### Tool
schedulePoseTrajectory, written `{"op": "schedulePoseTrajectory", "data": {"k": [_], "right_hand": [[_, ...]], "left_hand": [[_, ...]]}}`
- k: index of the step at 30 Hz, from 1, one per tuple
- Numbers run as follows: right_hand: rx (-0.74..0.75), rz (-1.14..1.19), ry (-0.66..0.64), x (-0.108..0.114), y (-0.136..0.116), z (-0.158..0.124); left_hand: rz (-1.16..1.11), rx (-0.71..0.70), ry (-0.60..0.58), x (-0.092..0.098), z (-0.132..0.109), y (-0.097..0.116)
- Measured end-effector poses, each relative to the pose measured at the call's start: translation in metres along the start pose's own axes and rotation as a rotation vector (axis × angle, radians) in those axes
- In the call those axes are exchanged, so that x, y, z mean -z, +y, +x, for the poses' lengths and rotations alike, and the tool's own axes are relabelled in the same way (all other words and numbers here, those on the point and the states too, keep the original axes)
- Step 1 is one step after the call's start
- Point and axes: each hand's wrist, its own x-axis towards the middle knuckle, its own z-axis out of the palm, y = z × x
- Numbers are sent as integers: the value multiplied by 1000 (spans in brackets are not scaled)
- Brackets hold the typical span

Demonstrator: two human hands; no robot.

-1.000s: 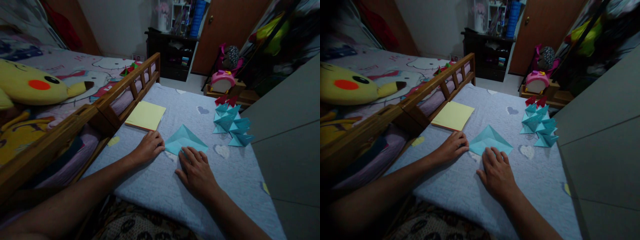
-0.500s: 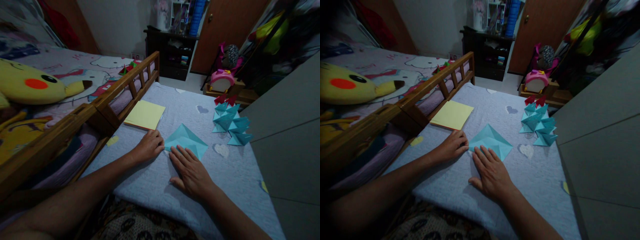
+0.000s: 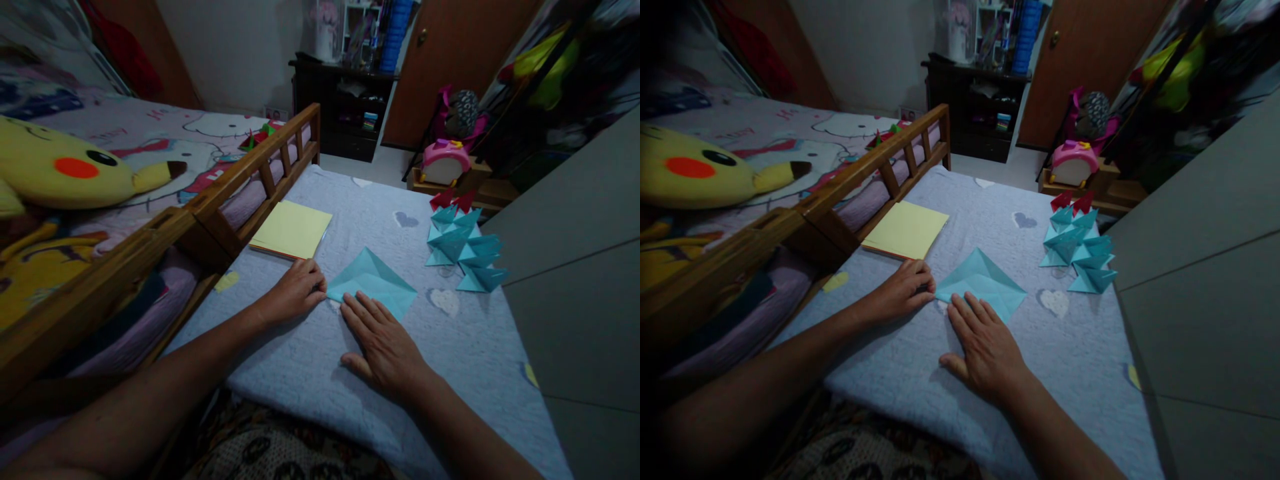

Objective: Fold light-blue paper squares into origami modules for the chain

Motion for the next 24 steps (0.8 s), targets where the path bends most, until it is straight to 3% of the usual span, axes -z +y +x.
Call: {"op": "schedulePoseTrajectory", "data": {"k": [24], "right_hand": [[-21, -32, 9, 2, -1, 2]], "left_hand": [[101, -5, 28, -5, 0, 2]]}}
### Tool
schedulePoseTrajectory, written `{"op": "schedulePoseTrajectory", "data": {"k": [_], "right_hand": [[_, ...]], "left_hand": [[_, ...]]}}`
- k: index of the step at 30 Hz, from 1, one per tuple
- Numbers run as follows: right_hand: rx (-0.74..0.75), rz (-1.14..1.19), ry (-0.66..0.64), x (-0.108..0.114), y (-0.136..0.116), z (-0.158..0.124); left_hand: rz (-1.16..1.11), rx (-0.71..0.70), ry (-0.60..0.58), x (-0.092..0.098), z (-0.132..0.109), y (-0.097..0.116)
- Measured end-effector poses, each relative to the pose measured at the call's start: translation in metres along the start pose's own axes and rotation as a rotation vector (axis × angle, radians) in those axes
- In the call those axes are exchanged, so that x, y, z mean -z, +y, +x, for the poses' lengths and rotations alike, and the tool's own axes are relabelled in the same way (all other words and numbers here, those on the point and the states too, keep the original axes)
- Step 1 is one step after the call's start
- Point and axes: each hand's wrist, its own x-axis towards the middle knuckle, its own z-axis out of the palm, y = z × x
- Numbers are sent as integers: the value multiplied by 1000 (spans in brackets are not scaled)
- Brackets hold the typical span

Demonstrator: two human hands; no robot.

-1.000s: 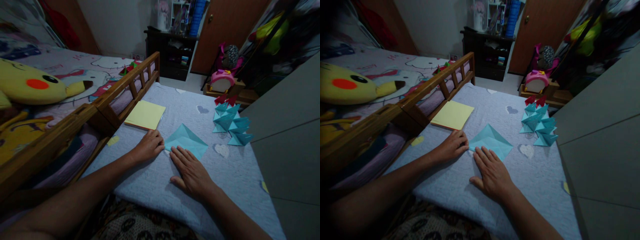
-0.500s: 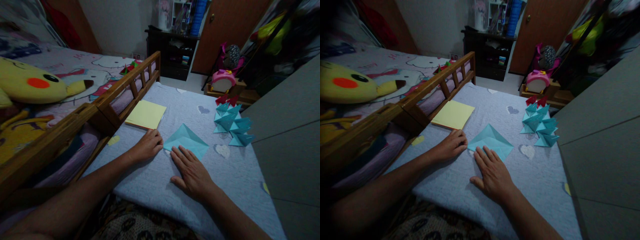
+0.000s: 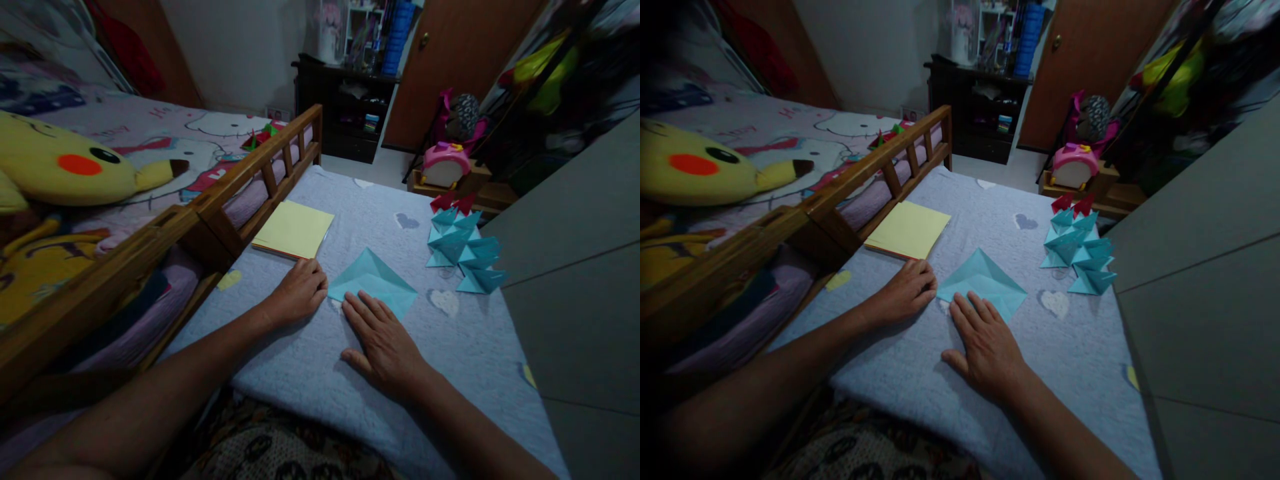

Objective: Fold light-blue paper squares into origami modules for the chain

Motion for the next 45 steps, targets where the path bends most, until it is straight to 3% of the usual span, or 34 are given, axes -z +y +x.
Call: {"op": "schedulePoseTrajectory", "data": {"k": [17, 24, 30, 45], "right_hand": [[-92, 15, 8, 0, -8, 14], [-106, 45, 10, -2, -8, 15], [-119, 55, 7, -2, -11, 18], [-117, 50, 23, -1, -10, 18]], "left_hand": [[68, 56, 23, -2, -5, 1], [20, 43, 90, 2, -26, -1], [170, -105, -17, -3, -46, 13], [357, -68, -69, -9, -51, 19]]}}
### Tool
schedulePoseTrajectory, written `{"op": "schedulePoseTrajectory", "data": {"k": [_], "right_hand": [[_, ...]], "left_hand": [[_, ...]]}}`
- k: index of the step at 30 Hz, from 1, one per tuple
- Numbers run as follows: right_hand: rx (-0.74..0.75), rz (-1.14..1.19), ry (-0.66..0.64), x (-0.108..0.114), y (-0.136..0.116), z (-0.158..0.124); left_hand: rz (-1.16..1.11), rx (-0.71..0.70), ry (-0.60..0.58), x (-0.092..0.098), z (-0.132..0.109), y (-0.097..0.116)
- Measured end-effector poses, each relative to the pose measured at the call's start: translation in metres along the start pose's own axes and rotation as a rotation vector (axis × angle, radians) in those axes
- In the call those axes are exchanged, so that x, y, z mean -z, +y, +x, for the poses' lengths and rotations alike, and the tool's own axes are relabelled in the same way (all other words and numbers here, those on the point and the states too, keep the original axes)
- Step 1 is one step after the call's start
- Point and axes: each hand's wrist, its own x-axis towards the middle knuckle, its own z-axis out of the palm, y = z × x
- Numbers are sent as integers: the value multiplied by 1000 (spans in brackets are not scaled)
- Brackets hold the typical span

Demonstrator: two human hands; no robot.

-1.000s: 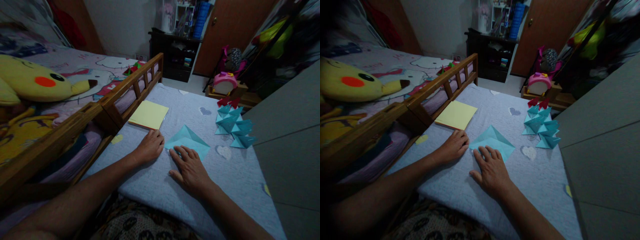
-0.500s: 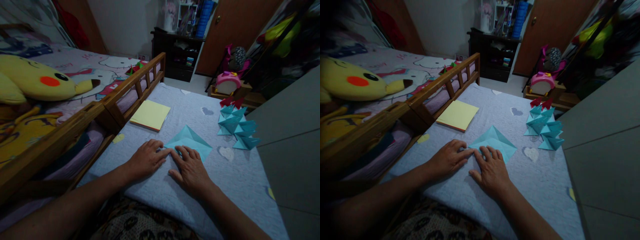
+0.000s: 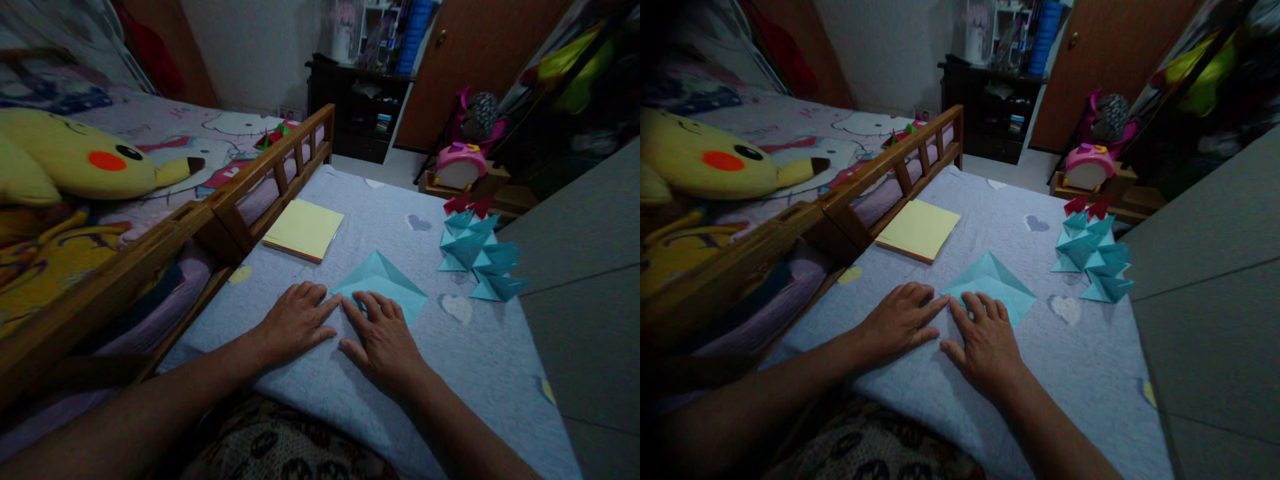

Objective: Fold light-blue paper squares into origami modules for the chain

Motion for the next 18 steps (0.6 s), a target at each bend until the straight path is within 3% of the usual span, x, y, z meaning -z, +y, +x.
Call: {"op": "schedulePoseTrajectory", "data": {"k": [18], "right_hand": [[-6, 27, -1, -3, 0, 0]], "left_hand": [[59, 40, 40, -6, -6, 4]]}}
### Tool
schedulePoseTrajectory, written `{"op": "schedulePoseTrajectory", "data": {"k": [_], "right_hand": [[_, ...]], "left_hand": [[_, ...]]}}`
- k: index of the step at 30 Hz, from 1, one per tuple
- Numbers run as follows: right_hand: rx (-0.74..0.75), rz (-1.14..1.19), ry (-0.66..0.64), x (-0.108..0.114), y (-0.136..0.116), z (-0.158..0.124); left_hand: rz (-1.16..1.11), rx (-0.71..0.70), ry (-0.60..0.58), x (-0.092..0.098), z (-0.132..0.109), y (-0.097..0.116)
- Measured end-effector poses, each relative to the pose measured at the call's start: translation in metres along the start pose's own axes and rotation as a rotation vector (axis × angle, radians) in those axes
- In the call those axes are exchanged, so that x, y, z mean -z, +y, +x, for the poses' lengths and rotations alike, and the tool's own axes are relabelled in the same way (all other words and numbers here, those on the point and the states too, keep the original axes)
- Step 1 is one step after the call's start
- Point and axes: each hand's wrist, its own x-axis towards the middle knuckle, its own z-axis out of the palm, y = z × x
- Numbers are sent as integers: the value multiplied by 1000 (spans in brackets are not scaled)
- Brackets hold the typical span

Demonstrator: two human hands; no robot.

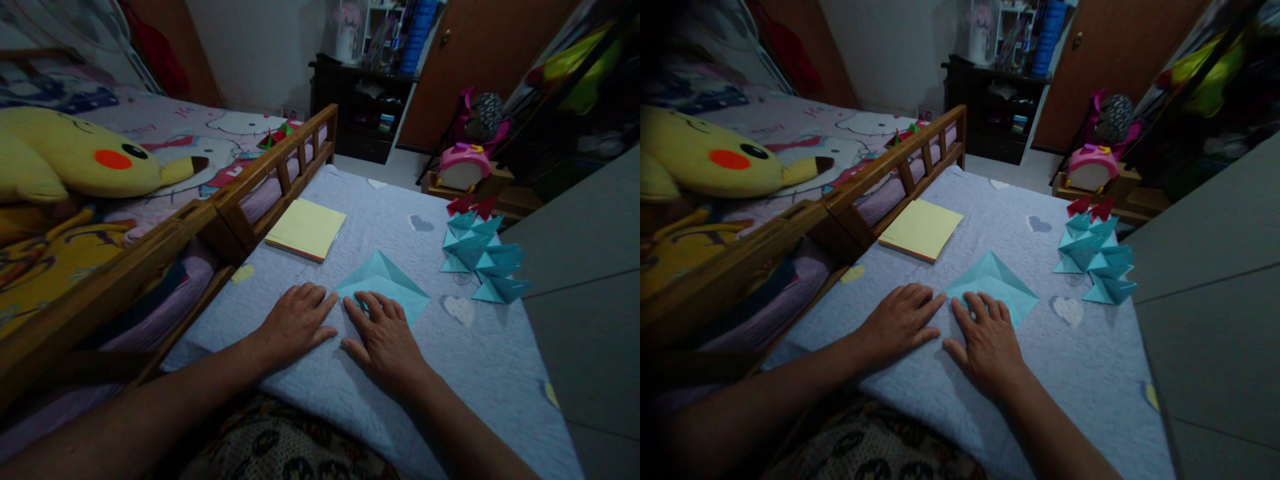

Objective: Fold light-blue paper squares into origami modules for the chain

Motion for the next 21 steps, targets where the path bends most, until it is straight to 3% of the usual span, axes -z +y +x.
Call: {"op": "schedulePoseTrajectory", "data": {"k": [14, 21], "right_hand": [[-7, -17, -4, 0, 0, 0], [-20, -4, -20, 3, -1, 1]], "left_hand": [[9, 118, 54, 1, -2, 7], [5, -32, 52, 0, 3, 7]]}}
